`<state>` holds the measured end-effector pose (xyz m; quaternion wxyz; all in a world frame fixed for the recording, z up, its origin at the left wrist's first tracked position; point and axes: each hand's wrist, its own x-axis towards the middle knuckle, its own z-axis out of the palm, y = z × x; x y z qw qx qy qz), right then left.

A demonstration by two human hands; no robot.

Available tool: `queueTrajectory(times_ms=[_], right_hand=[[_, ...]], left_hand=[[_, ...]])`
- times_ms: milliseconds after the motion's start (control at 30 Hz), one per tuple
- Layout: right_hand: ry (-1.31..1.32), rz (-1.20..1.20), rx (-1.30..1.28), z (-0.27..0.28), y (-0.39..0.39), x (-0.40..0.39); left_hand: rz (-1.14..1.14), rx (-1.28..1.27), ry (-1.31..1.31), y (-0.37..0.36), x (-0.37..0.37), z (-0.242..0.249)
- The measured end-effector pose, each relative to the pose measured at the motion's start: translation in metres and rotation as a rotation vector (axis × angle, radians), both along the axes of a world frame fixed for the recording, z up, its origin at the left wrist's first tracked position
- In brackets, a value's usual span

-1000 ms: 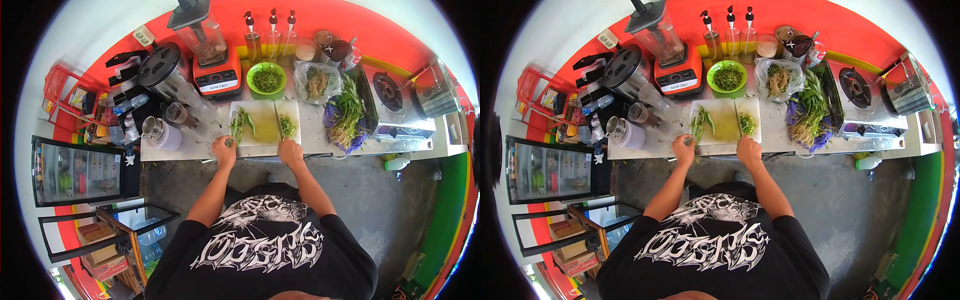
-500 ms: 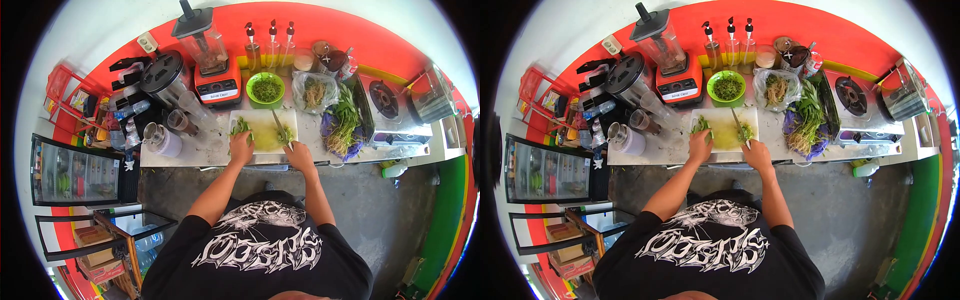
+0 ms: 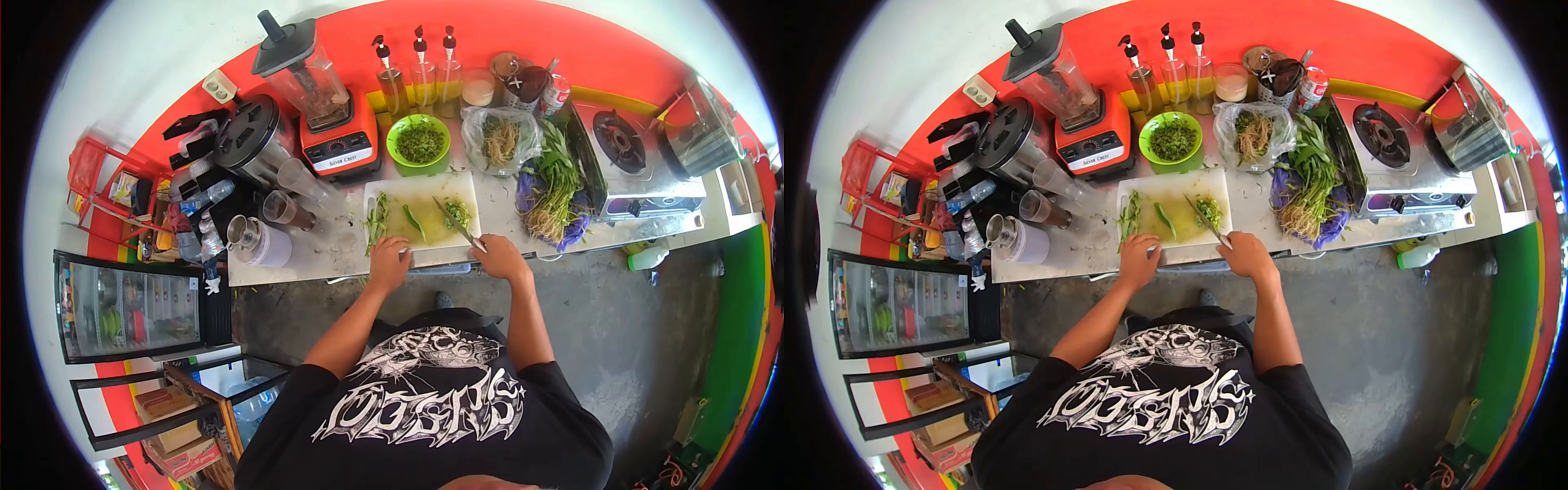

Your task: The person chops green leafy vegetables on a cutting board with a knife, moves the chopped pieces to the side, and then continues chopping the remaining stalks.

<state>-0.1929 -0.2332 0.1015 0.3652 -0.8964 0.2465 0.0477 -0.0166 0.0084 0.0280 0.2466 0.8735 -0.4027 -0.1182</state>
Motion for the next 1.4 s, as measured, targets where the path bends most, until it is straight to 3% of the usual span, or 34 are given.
queueTrajectory(times_ms=[133,233,300,433,533,733,800,1000,1133,1400], right_hand=[[0.042,0.034,-0.018,0.006,-0.005,0.000],[0.081,0.049,-0.008,0.024,-0.007,0.005],[0.074,0.059,-0.009,0.024,-0.007,0.007],[0.055,0.065,-0.015,0.024,-0.006,0.004],[0.052,0.068,-0.016,0.017,-0.006,-0.004],[0.120,0.144,0.022,0.008,-0.015,-0.012],[0.101,0.144,0.021,-0.001,-0.017,-0.014],[0.036,0.015,0.076,-0.032,-0.024,-0.016],[-0.080,-0.127,0.094,-0.041,-0.019,-0.014],[-0.045,-0.045,0.106,-0.041,-0.009,-0.013]], left_hand=[[0.096,-0.078,0.075,-0.011,0.012,-0.002],[0.047,-0.133,-0.039,-0.032,0.008,0.010],[0.060,0.089,-0.038,-0.042,0.003,0.013],[-0.039,0.125,0.038,-0.042,0.004,0.009],[-0.136,0.014,0.054,-0.032,0.006,0.002],[0.052,0.022,-0.081,-0.020,0.008,0.011],[0.174,-0.106,-0.098,-0.019,0.012,0.011],[0.254,-0.235,0.038,-0.013,0.019,0.019],[0.232,-0.263,0.063,-0.014,0.020,0.023],[0.120,-0.293,0.172,-0.028,0.014,0.015]])
